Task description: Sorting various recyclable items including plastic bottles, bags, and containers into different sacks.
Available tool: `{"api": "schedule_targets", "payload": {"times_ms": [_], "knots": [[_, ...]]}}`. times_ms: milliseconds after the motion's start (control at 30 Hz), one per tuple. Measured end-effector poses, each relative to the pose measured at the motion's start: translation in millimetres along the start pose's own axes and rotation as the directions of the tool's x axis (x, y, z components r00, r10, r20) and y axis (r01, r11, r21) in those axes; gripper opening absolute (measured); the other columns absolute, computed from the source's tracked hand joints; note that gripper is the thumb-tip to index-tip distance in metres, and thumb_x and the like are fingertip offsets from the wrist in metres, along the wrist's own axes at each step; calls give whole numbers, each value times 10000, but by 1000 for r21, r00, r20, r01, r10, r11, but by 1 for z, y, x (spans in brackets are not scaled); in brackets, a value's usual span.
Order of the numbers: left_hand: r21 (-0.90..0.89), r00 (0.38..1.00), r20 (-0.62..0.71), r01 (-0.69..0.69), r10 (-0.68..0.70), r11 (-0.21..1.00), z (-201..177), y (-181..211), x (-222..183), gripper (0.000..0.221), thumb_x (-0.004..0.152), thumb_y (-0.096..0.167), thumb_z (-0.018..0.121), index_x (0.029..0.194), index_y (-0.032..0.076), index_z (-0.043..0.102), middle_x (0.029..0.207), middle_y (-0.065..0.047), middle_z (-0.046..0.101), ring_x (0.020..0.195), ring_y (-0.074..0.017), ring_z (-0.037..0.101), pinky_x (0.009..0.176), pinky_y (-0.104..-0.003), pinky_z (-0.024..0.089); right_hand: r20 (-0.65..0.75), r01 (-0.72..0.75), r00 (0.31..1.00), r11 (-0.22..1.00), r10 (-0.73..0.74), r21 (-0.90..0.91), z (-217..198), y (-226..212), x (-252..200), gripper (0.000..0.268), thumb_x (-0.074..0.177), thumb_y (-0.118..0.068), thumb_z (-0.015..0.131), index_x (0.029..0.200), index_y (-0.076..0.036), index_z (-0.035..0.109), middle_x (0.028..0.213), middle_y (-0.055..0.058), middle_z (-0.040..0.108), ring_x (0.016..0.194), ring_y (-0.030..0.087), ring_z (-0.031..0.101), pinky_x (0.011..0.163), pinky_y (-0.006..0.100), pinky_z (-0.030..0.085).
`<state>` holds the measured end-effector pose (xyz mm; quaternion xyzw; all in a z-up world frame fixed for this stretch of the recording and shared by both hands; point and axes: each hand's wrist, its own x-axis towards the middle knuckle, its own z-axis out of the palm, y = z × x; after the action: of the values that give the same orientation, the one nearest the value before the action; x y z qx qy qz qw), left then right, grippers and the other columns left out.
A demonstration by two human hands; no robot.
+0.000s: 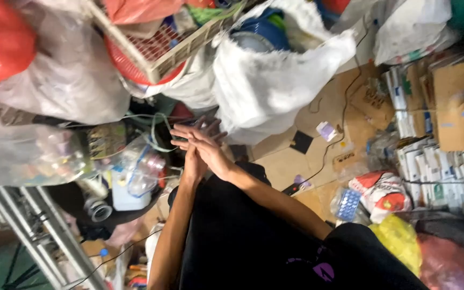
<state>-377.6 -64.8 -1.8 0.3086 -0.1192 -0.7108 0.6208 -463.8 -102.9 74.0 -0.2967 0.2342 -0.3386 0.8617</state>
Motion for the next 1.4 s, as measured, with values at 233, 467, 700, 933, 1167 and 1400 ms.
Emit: {"api": "schedule_targets", "payload": {"times_ms": [233,467,700,933,1167,1400], "knots": [[258,952,-242,247,-185,934,30,-59,35,741,1009,534,428,1587,88,302,1601,-159,411,1436,-319,462,1153,-507,382,68,94,994,969,-80,-230,-52,-130,-43,634,1066,-348,439,1572,34,418,1576,231,506,1472,305,453,1233,415,323],[-214,960,-163,189,-226,958,136,-44,30,934,1002,700,283,1584,-29,257,1589,-238,378,1472,-400,370,1203,-563,307,137,227,967,482,-216,-846,-97,-102,-69,553,1089,-318,423,1558,-26,433,1596,147,484,1488,311,440,1246,465,316],[-239,961,-174,169,-214,956,146,-29,4,879,1019,629,323,1618,-11,250,1634,-223,310,1529,-374,290,1235,-490,197,313,305,947,-94,-79,-948,-128,-104,-74,544,1093,-343,434,1605,-168,383,1701,89,285,1571,338,257,1271,548,196],[-157,981,-102,150,-167,976,148,0,-13,779,1020,528,380,1594,5,315,1609,-250,405,1456,-344,454,1228,-451,318,77,83,996,154,-41,-985,-190,-74,-59,570,1101,-279,447,1629,-102,325,1597,221,402,1505,433,321,1224,554,260],[1,965,-124,232,-230,973,97,7,-4,715,1030,500,398,1580,45,367,1536,-191,510,1225,-320,585,1108,-442,421,-155,-138,975,110,-159,-984,-235,-40,-108,477,959,-169,577,1409,-12,558,1414,244,594,1318,404,562,1119,478,449],[73,979,-72,196,-191,978,59,11,10,527,1116,421,443,1416,-2,537,1336,-185,643,1062,-303,620,999,-466,480,-427,-286,857,423,-288,-860,-228,-4,-146,337,1041,-205,581,1316,-24,651,1244,180,719,1161,320,703,1002,394,534]]}}
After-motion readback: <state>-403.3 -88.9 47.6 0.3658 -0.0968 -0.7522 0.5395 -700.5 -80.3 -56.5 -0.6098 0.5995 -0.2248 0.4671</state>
